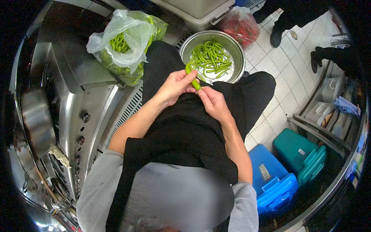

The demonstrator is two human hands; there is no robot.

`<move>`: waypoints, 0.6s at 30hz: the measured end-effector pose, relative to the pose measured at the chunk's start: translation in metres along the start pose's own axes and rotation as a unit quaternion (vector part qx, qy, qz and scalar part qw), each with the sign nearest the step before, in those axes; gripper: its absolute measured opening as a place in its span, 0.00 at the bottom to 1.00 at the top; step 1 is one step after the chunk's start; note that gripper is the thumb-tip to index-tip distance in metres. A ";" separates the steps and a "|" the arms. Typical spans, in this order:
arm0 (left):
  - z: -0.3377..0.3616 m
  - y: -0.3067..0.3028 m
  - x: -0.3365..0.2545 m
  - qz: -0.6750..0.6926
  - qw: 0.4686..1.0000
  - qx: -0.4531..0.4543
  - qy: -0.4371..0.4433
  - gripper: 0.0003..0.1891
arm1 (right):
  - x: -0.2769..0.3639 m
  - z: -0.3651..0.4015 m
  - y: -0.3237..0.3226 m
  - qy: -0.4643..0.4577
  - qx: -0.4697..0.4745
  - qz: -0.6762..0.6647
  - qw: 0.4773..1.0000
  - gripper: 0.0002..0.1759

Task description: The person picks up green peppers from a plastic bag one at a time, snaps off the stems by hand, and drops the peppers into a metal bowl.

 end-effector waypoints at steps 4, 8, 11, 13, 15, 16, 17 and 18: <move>-0.010 -0.008 0.003 0.067 0.992 0.059 -0.089 0.13 | 0.004 0.002 0.003 0.001 -0.001 0.009 1.000 0.10; -0.045 -0.009 -0.001 0.028 0.997 0.018 -0.067 0.19 | 0.002 -0.004 0.000 0.012 -0.006 -0.002 1.000 0.10; -0.058 -0.023 -0.026 -0.332 0.920 -0.182 0.100 0.37 | 0.000 -0.005 -0.005 0.021 -0.018 -0.010 1.000 0.10; -0.027 0.000 -0.059 -0.152 0.973 -0.119 0.129 0.38 | 0.001 -0.002 -0.005 0.034 -0.023 -0.016 0.999 0.11; 0.001 0.023 -0.077 0.071 0.982 -0.022 0.172 0.41 | -0.003 -0.003 -0.006 0.042 -0.020 -0.015 0.999 0.12; 0.013 0.029 -0.084 0.105 0.975 0.012 0.197 0.43 | -0.005 -0.005 -0.006 0.050 -0.013 -0.011 0.999 0.12; 0.023 0.038 -0.093 0.105 0.968 0.002 0.228 0.44 | -0.005 -0.007 -0.006 0.078 0.005 -0.012 0.997 0.13; 0.029 0.040 -0.096 0.106 0.962 0.011 0.251 0.45 | -0.006 -0.010 -0.004 0.064 0.004 -0.008 0.998 0.13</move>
Point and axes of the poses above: each hand's wrist, its own z-axis away from the middle knuckle, its own y-axis out of the palm, x = y × z, the point moved 4 cm from there along -z, towards the middle knuckle, and after that the axes turned 14 degrees about x, right-handed, at the moved point
